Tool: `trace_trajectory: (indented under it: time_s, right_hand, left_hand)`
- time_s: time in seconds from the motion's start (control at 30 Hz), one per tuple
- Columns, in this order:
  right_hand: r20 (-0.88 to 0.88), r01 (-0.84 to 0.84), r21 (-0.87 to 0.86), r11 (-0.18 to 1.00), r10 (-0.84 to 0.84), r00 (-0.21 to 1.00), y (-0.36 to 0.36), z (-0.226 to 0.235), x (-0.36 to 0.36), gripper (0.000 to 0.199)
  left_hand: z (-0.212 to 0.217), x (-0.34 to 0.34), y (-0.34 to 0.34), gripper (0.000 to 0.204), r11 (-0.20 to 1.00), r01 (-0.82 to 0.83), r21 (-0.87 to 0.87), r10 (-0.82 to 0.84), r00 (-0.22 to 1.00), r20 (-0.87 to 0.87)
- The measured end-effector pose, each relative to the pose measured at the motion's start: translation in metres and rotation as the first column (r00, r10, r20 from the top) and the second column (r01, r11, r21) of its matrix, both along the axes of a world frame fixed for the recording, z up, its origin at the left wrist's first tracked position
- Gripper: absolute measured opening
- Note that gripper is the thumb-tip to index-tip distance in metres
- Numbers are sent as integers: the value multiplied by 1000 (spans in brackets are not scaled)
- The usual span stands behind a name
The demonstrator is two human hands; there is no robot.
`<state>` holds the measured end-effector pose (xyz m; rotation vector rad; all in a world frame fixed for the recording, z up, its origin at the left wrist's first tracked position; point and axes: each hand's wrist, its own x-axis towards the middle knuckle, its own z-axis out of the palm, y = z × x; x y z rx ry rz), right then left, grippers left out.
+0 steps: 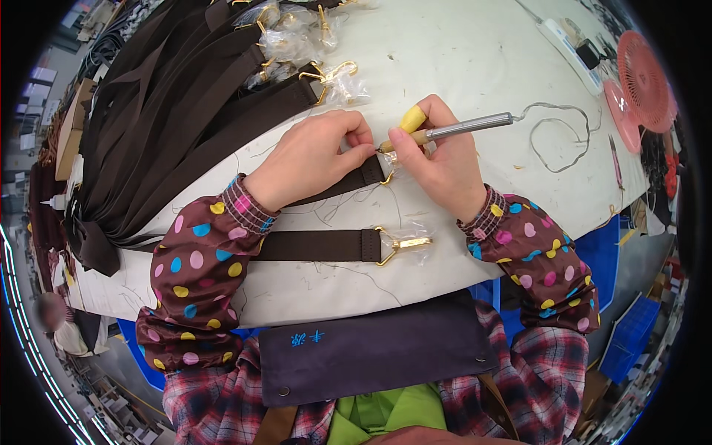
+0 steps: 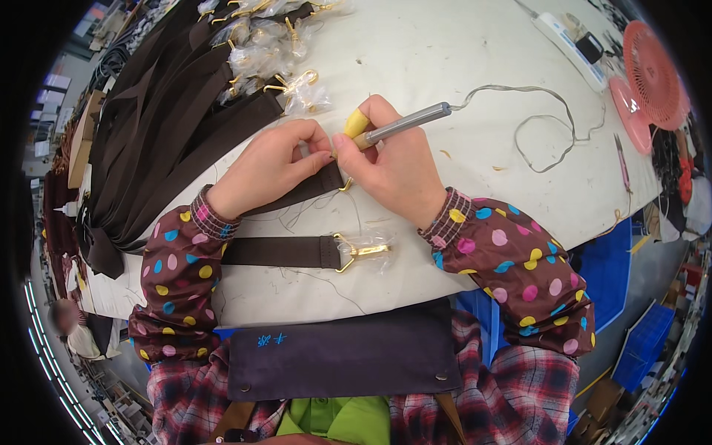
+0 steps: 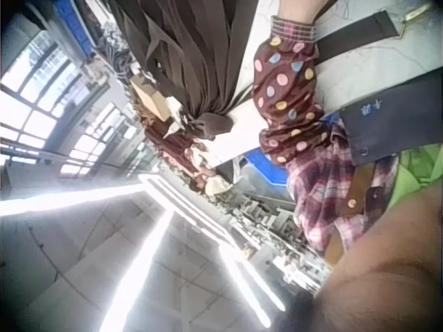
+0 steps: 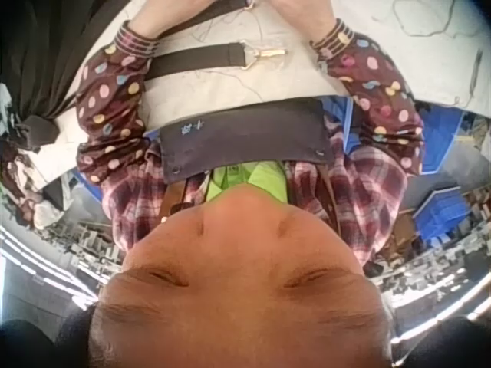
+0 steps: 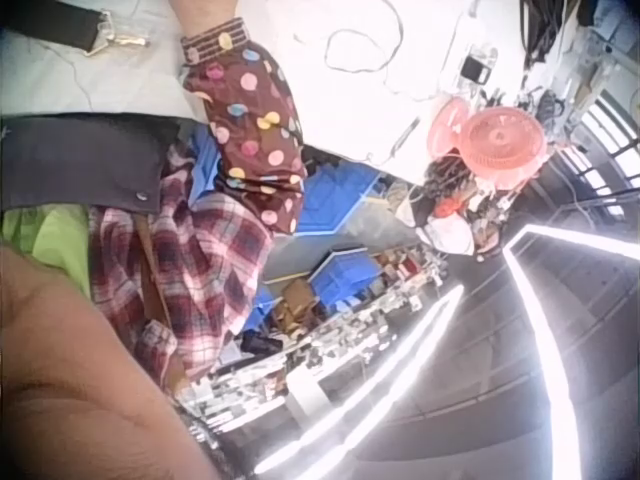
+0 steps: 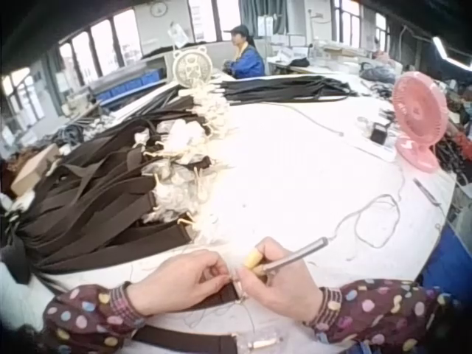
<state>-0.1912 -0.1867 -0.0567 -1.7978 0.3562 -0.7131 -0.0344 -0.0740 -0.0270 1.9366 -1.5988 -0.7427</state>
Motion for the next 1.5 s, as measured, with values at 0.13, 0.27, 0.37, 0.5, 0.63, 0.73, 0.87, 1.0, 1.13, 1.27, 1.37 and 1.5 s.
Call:
trace_trajectory:
  time_s: [0.13,0.27,0.37,0.5,0.63,0.73,0.87,1.0,1.13,1.27,1.37,1.5]
  right_hand:
    - [-36,-27,-2,1000,27,999,0,1,0,20]
    - [-36,-70,28,997,71,997,2,-2,2,21]
    - [-46,-88,27,996,89,995,1,-4,2,22]
    - [-71,-85,0,996,85,994,1,-5,2,22]
    - [-89,-86,-25,996,84,992,1,-3,2,22]
    - [-96,-81,-37,996,77,992,0,-3,2,23]
    - [-85,-78,-42,996,75,994,0,-5,2,23]
    - [-71,-74,-42,996,71,995,1,-3,3,22]
    - [-12,-66,17,998,67,998,2,-4,3,21]
    - [63,-15,78,997,10,998,-1,-1,1,19]
    - [52,-31,34,999,29,998,-4,-1,5,18]
    - [54,3,6,1000,-4,999,-6,0,-2,16]
  left_hand:
    - [-2,3,2,20,992,-89,90,102,983,-153]
    - [-5,6,7,20,977,-126,169,178,923,-341]
    - [-6,6,9,19,982,-120,144,165,915,-368]
    - [-7,7,9,19,986,-98,131,139,925,-354]
    - [-6,7,9,19,987,-97,129,136,930,-343]
    - [-6,6,8,19,987,-94,127,133,930,-344]
    - [-6,6,8,19,989,-91,120,127,931,-343]
    - [1,4,7,16,980,-181,88,200,920,-337]
    - [-4,7,13,11,918,-150,-367,285,892,350]
    - [31,-15,21,13,897,-109,-429,322,825,464]
    - [61,-52,41,18,844,290,-451,-251,957,145]
    - [83,-103,49,24,737,375,-562,-581,777,-242]
